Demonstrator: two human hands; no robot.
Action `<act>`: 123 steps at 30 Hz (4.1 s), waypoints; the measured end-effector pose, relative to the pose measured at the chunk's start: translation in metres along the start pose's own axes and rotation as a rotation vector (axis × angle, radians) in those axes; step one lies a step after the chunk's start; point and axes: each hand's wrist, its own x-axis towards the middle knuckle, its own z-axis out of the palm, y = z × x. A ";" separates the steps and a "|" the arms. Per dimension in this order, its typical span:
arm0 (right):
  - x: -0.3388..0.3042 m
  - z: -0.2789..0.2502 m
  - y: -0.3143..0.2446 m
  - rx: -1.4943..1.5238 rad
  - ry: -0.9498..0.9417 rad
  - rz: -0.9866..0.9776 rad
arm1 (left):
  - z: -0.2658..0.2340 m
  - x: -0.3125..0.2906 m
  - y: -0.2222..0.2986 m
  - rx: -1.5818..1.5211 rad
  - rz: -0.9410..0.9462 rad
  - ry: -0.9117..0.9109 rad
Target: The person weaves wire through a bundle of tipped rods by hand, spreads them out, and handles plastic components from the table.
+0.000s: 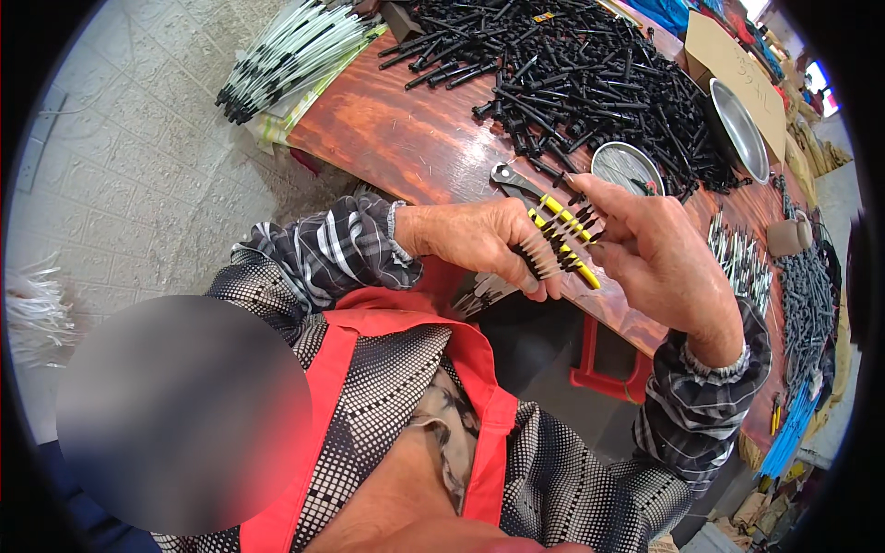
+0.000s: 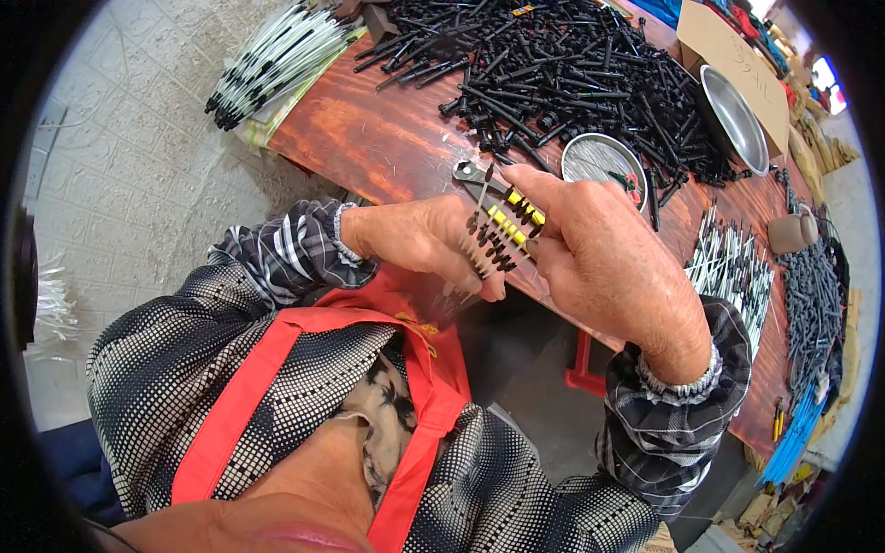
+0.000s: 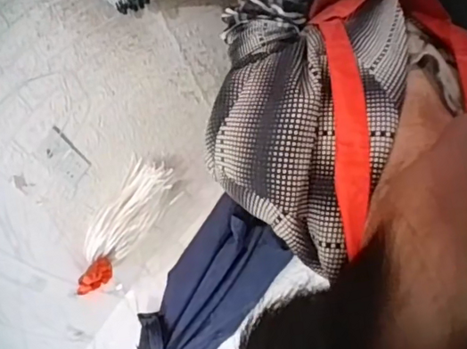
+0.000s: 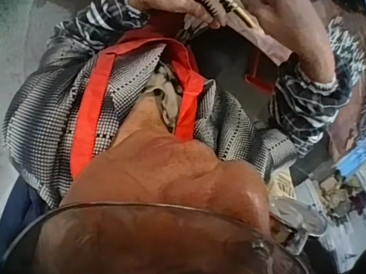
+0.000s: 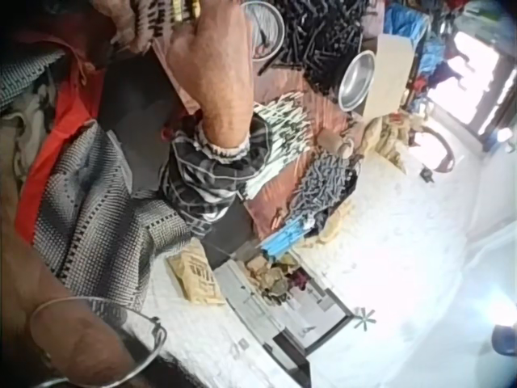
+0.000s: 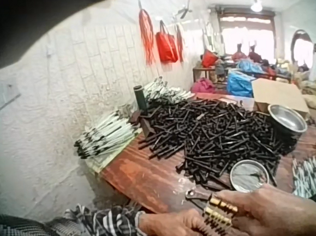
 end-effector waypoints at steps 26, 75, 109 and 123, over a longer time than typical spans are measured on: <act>-0.006 0.002 -0.002 -0.053 0.071 -0.080 | 0.005 0.000 0.015 -0.057 -0.180 0.044; 0.009 0.007 0.039 -0.421 0.773 -0.156 | -0.007 0.019 0.018 -0.236 -0.073 0.278; 0.044 0.031 0.207 -0.275 0.599 0.442 | -0.008 0.016 0.024 -0.390 -0.154 0.255; -0.031 0.007 0.048 0.374 0.857 0.306 | -0.012 0.016 0.023 -0.413 -0.166 0.244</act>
